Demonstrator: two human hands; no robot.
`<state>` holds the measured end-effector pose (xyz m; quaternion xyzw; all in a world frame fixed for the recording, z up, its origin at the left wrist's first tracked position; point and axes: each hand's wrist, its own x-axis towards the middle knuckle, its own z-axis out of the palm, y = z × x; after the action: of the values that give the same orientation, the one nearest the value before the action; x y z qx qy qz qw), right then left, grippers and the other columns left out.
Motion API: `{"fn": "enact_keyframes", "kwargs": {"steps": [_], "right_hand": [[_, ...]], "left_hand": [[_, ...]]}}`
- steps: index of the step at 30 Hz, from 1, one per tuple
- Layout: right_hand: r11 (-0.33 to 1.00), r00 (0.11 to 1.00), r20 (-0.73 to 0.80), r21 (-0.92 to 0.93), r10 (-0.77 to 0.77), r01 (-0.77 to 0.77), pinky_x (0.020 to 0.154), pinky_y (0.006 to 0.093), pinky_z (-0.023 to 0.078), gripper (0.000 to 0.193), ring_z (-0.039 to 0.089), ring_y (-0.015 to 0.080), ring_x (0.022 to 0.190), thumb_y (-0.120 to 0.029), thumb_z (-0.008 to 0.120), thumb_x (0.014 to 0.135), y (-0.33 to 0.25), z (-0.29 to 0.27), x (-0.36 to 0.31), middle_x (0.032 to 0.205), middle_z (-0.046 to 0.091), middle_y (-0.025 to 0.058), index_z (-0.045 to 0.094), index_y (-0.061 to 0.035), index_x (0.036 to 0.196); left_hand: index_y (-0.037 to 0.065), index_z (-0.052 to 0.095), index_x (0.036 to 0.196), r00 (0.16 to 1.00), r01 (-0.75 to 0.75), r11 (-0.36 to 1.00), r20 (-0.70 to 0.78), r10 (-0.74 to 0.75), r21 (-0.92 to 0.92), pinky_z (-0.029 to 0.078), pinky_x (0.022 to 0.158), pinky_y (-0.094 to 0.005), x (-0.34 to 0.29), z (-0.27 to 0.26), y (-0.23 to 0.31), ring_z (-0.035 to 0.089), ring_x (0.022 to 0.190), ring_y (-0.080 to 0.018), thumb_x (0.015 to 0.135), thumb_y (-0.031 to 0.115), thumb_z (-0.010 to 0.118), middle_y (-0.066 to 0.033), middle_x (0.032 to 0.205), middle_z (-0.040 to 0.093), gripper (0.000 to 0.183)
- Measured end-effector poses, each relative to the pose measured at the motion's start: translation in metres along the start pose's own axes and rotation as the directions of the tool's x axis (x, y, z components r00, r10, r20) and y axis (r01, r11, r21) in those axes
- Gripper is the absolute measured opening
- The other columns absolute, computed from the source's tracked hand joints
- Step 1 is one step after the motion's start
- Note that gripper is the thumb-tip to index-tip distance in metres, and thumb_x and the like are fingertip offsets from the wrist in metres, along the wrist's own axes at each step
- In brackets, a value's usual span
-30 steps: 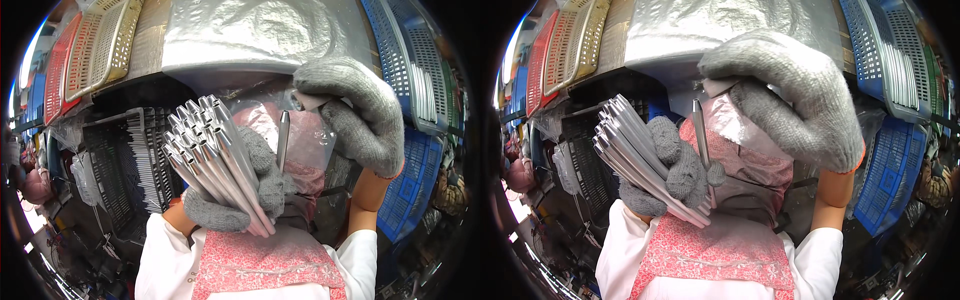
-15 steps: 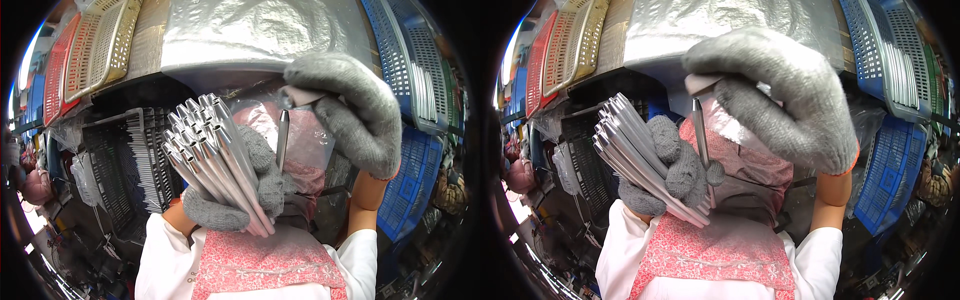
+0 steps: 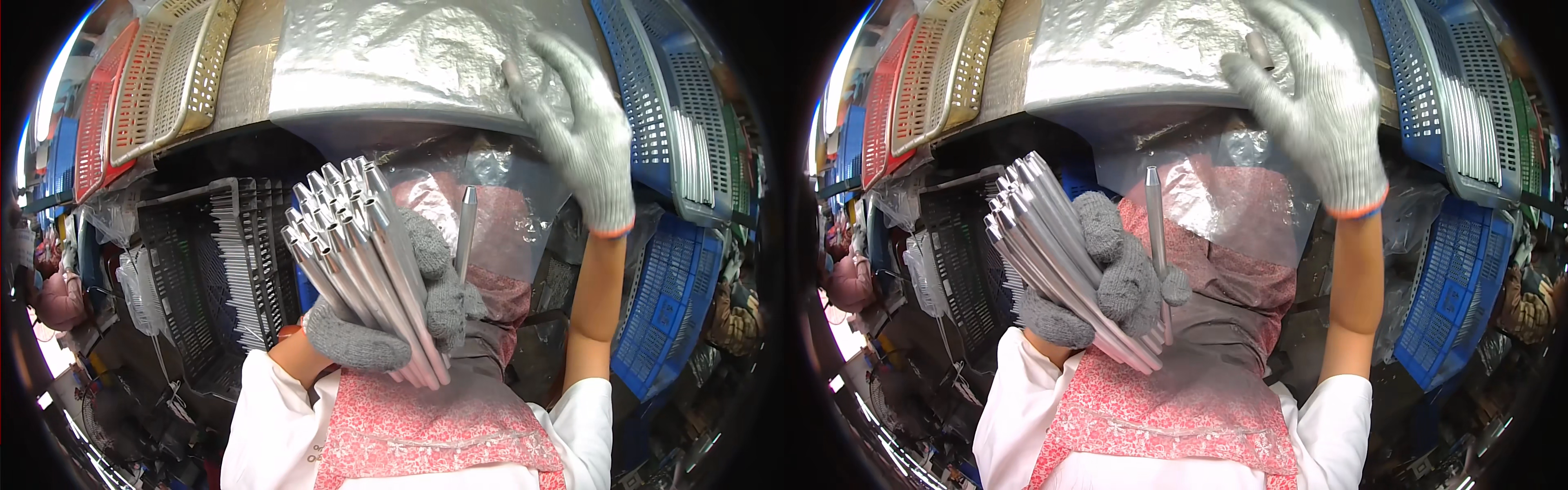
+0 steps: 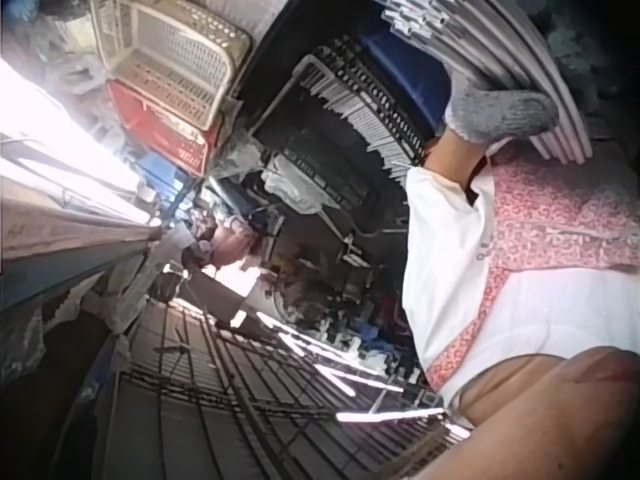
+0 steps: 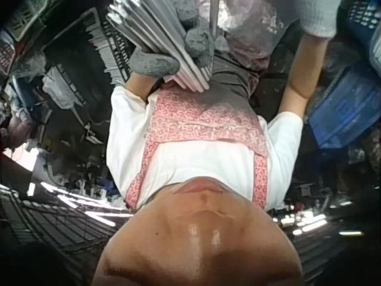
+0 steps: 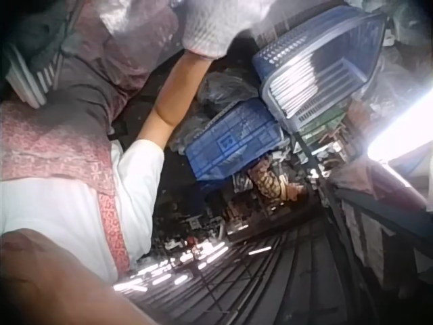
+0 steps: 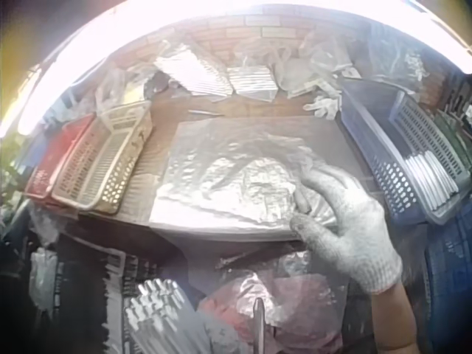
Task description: Sorting and inspecting white metal rods or tubes at a factory workstation.
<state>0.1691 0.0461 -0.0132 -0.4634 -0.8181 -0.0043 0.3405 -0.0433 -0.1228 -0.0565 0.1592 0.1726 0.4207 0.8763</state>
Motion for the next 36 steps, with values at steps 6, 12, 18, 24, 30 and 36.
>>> {"fn": "enact_keyframes", "kwargs": {"steps": [6,12,18,24,30,36], "right_hand": [[0.251,0.620,0.783,0.591,0.047,-0.767,0.072,0.0269,0.049,0.023,0.060,0.0133,0.069,-0.019,0.061,0.086,-0.047,-0.012,-0.029,0.079,0.065,0.0080,0.063,0.0020,0.095],[0.069,0.676,0.728,0.673,0.116,-0.737,0.080,0.0258,0.046,0.039,0.059,0.0145,0.089,-0.031,0.048,0.094,-0.062,0.000,-0.059,0.098,0.063,0.0099,0.062,0.0029,0.104],[0.006,0.601,0.783,0.608,0.160,-0.794,0.083,0.0275,0.046,0.042,0.059,0.0150,0.089,-0.034,0.046,0.096,-0.071,-0.008,-0.064,0.097,0.064,0.0091,0.062,0.0033,0.105],[-0.315,0.623,0.663,0.747,0.414,-0.586,0.082,0.0377,0.049,0.039,0.063,0.0264,0.083,-0.031,0.046,0.094,-0.050,-0.007,-0.054,0.086,0.066,0.0183,0.058,-0.0015,0.072],[-0.064,0.596,0.760,0.629,0.259,-0.774,0.077,0.0267,0.049,0.021,0.061,0.0157,0.086,-0.015,0.053,0.093,-0.066,-0.006,-0.062,0.093,0.064,0.0073,0.060,-0.0002,0.107],[-0.119,0.579,0.732,0.651,0.359,-0.750,0.077,0.0249,0.047,0.031,0.057,0.0096,0.086,-0.021,0.059,0.090,-0.075,0.023,-0.094,0.098,0.062,0.0066,0.057,0.0026,0.109]], "left_hand": [[0.005,0.048,0.118,0.989,0.149,0.987,-0.020,-0.148,0.065,0.048,0.087,-0.0444,-0.003,-0.011,-0.009,0.063,0.086,-0.0280,0.070,0.011,0.074,-0.0149,0.093,0.063,0.055],[0.004,0.047,0.122,0.981,0.194,0.978,-0.029,-0.192,0.077,0.050,0.087,-0.0431,-0.002,-0.013,-0.010,0.062,0.092,-0.0284,0.067,0.006,0.075,-0.0152,0.098,0.063,0.062],[0.002,0.046,0.126,0.995,0.047,0.998,-0.094,-0.043,0.043,0.052,0.087,-0.0417,0.005,0.002,0.003,0.062,0.097,-0.0288,0.064,0.002,0.077,-0.0155,0.103,0.063,0.069],[0.003,0.046,0.117,0.956,-0.146,0.989,-0.260,0.134,-0.028,0.055,0.072,-0.0418,0.032,0.034,0.011,0.062,0.078,-0.0256,0.057,0.000,0.069,-0.0107,0.086,0.060,0.064],[0.002,0.051,0.117,0.901,0.041,0.999,-0.431,-0.045,-0.018,0.051,0.083,-0.0337,0.038,0.036,0.003,0.062,0.091,-0.0193,0.075,0.004,0.065,-0.0086,0.099,0.061,0.045],[-0.001,0.055,0.111,0.836,0.080,0.994,-0.548,-0.029,0.071,0.055,0.077,-0.0354,0.043,0.029,-0.004,0.065,0.082,-0.0204,0.074,-0.001,0.061,-0.0103,0.091,0.063,0.038]]}}
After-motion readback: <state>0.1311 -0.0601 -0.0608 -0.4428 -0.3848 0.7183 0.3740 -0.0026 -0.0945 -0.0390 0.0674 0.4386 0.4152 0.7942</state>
